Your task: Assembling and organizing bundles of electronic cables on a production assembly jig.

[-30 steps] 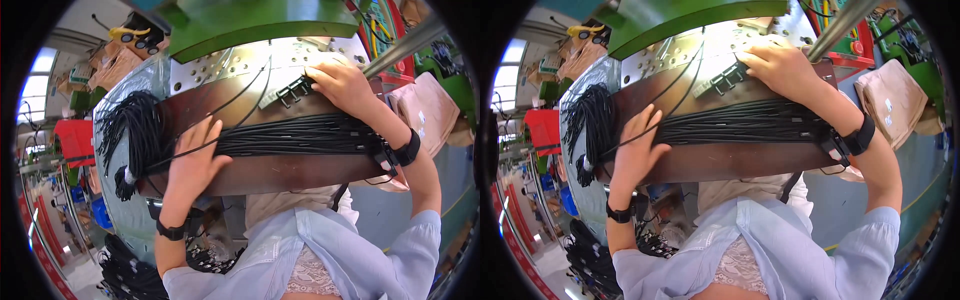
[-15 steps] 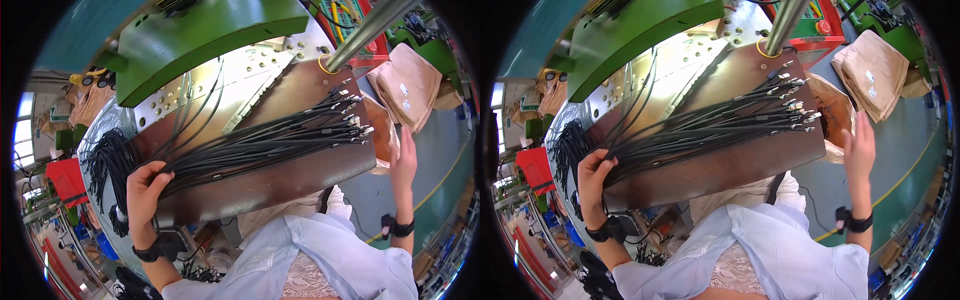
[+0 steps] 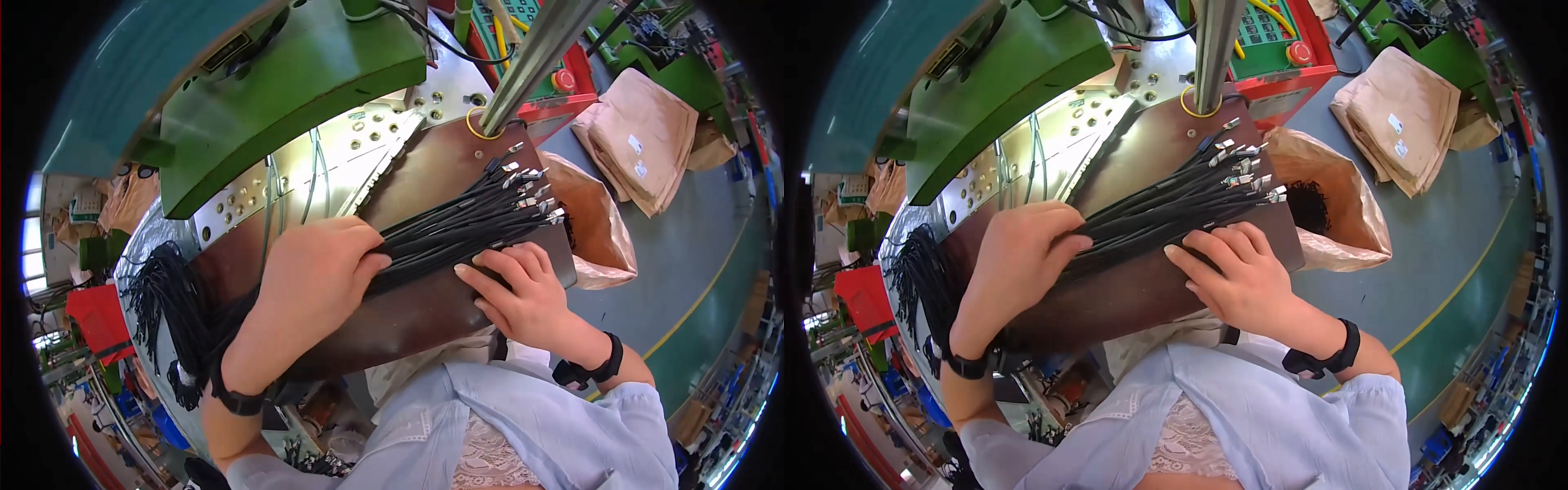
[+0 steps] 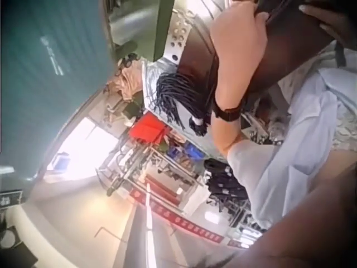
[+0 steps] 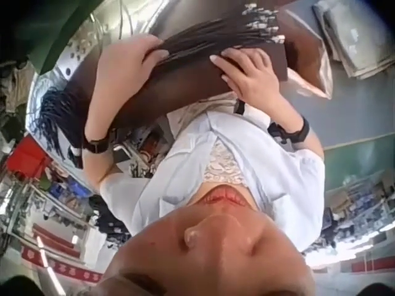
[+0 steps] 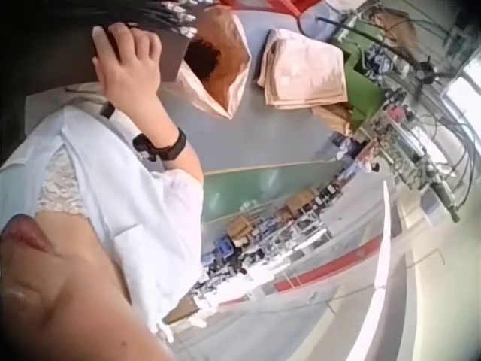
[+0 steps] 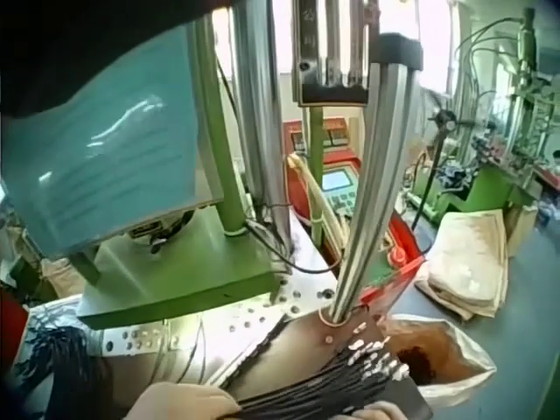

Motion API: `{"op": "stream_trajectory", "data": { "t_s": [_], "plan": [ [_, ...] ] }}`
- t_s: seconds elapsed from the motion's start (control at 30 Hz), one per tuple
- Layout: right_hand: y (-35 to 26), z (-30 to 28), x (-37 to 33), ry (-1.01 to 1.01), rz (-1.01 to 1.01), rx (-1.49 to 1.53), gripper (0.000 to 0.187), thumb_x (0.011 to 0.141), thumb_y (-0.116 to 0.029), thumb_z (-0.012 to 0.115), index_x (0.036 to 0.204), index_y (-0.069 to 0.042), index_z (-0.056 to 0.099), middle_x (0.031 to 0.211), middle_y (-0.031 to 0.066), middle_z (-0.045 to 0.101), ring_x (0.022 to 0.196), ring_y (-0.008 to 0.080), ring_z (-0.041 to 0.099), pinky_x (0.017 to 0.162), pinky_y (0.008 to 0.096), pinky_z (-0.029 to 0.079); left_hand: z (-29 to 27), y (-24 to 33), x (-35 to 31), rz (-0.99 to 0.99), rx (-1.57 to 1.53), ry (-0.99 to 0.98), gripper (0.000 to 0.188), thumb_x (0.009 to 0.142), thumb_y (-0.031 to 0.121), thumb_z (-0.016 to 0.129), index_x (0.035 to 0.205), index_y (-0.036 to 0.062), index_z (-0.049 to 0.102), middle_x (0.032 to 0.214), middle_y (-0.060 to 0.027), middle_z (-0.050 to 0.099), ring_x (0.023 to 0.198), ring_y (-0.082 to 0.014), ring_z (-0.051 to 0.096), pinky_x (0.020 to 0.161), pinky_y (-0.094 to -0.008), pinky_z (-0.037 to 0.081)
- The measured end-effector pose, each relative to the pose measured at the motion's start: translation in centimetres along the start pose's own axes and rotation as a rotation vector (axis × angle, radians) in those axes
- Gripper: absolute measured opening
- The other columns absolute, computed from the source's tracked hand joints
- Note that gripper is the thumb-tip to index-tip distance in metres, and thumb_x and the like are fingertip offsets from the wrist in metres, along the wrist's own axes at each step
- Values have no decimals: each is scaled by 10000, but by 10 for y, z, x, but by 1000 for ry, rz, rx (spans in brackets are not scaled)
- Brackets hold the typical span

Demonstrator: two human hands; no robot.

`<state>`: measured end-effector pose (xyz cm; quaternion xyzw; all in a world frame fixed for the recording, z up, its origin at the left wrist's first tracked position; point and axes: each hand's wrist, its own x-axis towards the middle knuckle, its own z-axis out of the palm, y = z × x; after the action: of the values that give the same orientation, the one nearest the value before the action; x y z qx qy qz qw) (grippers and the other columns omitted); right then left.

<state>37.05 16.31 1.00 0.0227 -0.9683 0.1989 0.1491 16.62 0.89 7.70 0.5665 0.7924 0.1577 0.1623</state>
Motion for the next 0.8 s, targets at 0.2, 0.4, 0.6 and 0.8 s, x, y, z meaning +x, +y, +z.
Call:
{"op": "stream_trajectory", "data": {
  "t_s": [0.2, 0.4, 0.6, 0.8],
  "plan": [
    [-6, -4, 5, -17, -11, -38, 475, 646, -112, 663, 1117, -112, 603, 1058, 63, 521, 950, 254, 485, 878, 415, 376, 11, 27, 28, -3, -268, -60, 208, 792, 187, 607, 813, -18, 583, 715, -171, 609, 639, -336, 592, 565, -381, 443],
    [0, -7, 7, -33, 44, 109, 414, 672, -72, 648, 1084, -81, 612, 1064, 73, 519, 952, 262, 487, 898, 411, 362, 23, 31, 38, -47, -332, -4, 240, 787, 215, 623, 833, -16, 572, 691, -146, 611, 642, -324, 603, 559, -392, 445],
    [8, -3, 1, 13, 54, 137, 334, 690, -20, 623, 1023, -51, 620, 1040, 94, 553, 939, 281, 514, 865, 410, 388, 58, 34, 34, 76, 57, 105, 282, 736, 242, 666, 855, 17, 543, 682, -95, 580, 643, -319, 595, 550, -409, 447],
    [6, -1, 3, 101, 65, 192, 305, 691, 21, 618, 988, -46, 623, 976, 95, 596, 880, 284, 554, 793, 367, 446, 51, 33, 33, 185, 56, 234, 204, 756, 180, 631, 849, 27, 534, 726, -91, 579, 666, -279, 597, 553, -375, 450]
  ]
}}
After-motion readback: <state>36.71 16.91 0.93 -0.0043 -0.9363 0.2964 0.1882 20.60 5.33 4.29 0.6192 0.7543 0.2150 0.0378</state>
